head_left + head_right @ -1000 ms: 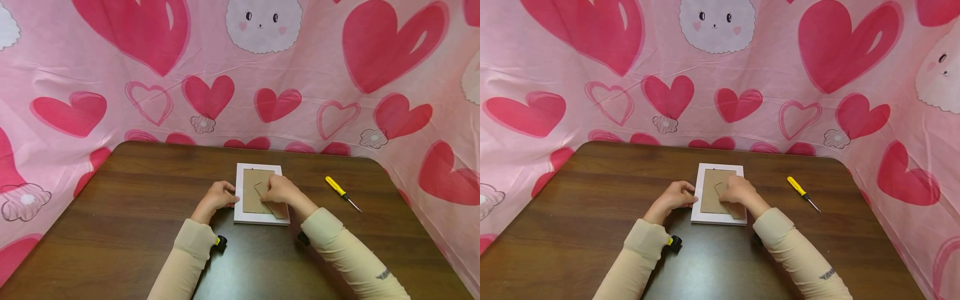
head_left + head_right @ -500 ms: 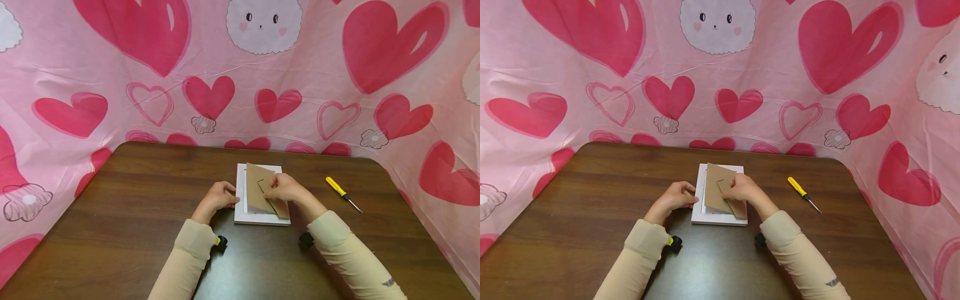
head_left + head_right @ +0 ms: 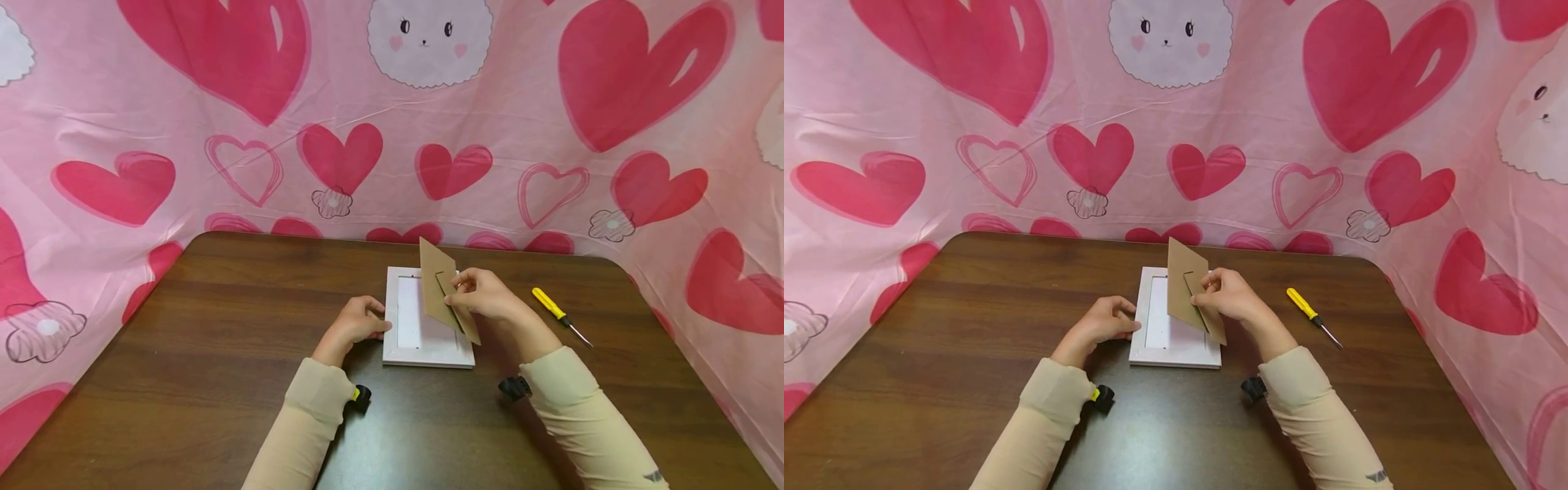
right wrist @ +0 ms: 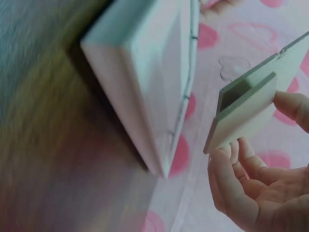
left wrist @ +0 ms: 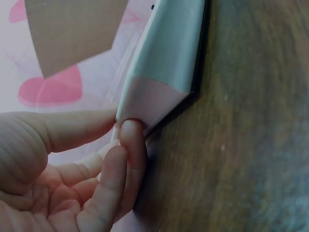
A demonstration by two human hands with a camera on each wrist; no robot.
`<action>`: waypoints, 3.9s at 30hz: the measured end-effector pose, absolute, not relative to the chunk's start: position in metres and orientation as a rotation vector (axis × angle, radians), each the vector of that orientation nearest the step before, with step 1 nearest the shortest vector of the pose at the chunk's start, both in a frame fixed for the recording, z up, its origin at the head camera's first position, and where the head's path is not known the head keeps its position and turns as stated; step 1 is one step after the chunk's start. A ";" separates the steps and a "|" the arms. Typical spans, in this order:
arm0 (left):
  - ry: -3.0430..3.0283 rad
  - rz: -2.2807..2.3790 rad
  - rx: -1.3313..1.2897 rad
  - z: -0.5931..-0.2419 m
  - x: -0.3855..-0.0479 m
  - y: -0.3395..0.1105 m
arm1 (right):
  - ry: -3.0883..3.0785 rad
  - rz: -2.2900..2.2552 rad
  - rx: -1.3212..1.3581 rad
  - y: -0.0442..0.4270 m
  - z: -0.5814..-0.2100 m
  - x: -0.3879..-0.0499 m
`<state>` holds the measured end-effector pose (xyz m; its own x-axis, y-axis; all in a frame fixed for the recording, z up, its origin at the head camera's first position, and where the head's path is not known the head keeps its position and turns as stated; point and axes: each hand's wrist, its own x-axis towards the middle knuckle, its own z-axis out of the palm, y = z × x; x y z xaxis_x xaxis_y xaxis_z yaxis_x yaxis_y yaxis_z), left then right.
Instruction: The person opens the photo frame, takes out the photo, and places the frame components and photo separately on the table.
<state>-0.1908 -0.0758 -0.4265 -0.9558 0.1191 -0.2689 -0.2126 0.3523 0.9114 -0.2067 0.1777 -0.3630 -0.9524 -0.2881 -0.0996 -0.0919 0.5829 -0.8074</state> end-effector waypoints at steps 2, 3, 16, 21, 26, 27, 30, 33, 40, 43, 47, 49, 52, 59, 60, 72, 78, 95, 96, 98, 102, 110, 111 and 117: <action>2.329 1.634 -0.086 -0.426 -0.191 -0.076 | 2.613 -1.292 -0.291 0.186 -0.359 -0.206; 2.330 1.631 -0.085 -0.427 -0.191 -0.076 | 2.619 -1.285 -0.283 0.191 -0.358 -0.206; 2.326 1.625 -0.092 -0.429 -0.190 -0.075 | 2.660 -1.216 -0.172 0.252 -0.368 -0.190; 2.332 1.611 -0.108 -0.429 -0.190 -0.075 | 2.679 -1.160 -0.166 0.270 -0.373 -0.176; 2.325 1.606 -0.114 -0.428 -0.191 -0.076 | 2.720 -1.038 -0.197 0.283 -0.375 -0.165; 2.324 1.605 -0.114 -0.428 -0.191 -0.076 | 2.736 -1.006 -0.210 0.285 -0.376 -0.162; 2.316 1.612 -0.113 -0.428 -0.191 -0.075 | 2.794 -0.886 -0.248 0.292 -0.380 -0.156; 2.316 1.614 -0.110 -0.428 -0.191 -0.075 | 2.828 -0.793 -0.279 0.297 -0.383 -0.149; 2.310 1.621 -0.106 -0.429 -0.192 -0.076 | 2.877 -0.668 -0.296 0.310 -0.391 -0.134; 2.305 1.621 -0.108 -0.429 -0.192 -0.076 | 2.889 -0.652 -0.281 0.314 -0.394 -0.127; 2.306 1.617 -0.109 -0.429 -0.192 -0.076 | 2.912 -0.623 -0.260 0.319 -0.397 -0.120; 2.310 1.613 -0.108 -0.429 -0.192 -0.077 | 2.929 -0.611 -0.258 0.322 -0.398 -0.118; 2.312 1.601 -0.113 -0.429 -0.192 -0.077 | 2.943 -0.591 -0.242 0.327 -0.400 -0.116; 2.319 1.589 -0.111 -0.428 -0.191 -0.077 | 2.930 -0.574 -0.187 0.334 -0.403 -0.112; 2.319 1.591 -0.110 -0.428 -0.191 -0.077 | 2.929 -0.571 -0.182 0.335 -0.403 -0.111; 2.317 1.600 -0.118 -0.426 -0.191 -0.078 | 2.958 -0.538 -0.136 0.344 -0.407 -0.107; 2.311 1.602 -0.114 -0.427 -0.190 -0.078 | 2.981 -0.525 -0.149 0.352 -0.411 -0.105; 2.314 1.591 -0.118 -0.427 -0.190 -0.077 | 2.964 -0.450 -0.078 0.370 -0.410 -0.100; 2.315 1.588 -0.119 -0.427 -0.190 -0.077 | 2.966 -0.447 -0.073 0.371 -0.409 -0.100; 2.318 1.582 -0.118 -0.427 -0.191 -0.077 | 2.969 -0.441 -0.066 0.372 -0.410 -0.100; 2.321 1.572 -0.118 -0.427 -0.191 -0.077 | 2.975 -0.436 -0.068 0.376 -0.411 -0.099; 2.311 1.598 -0.100 -0.427 -0.190 -0.076 | 2.962 -0.440 -0.038 0.374 -0.405 -0.100; 2.314 1.597 -0.096 -0.427 -0.190 -0.077 | 2.961 -0.443 -0.034 0.372 -0.403 -0.100; 2.319 1.581 -0.093 -0.427 -0.190 -0.078 | 2.958 -0.508 -0.082 0.353 -0.389 -0.112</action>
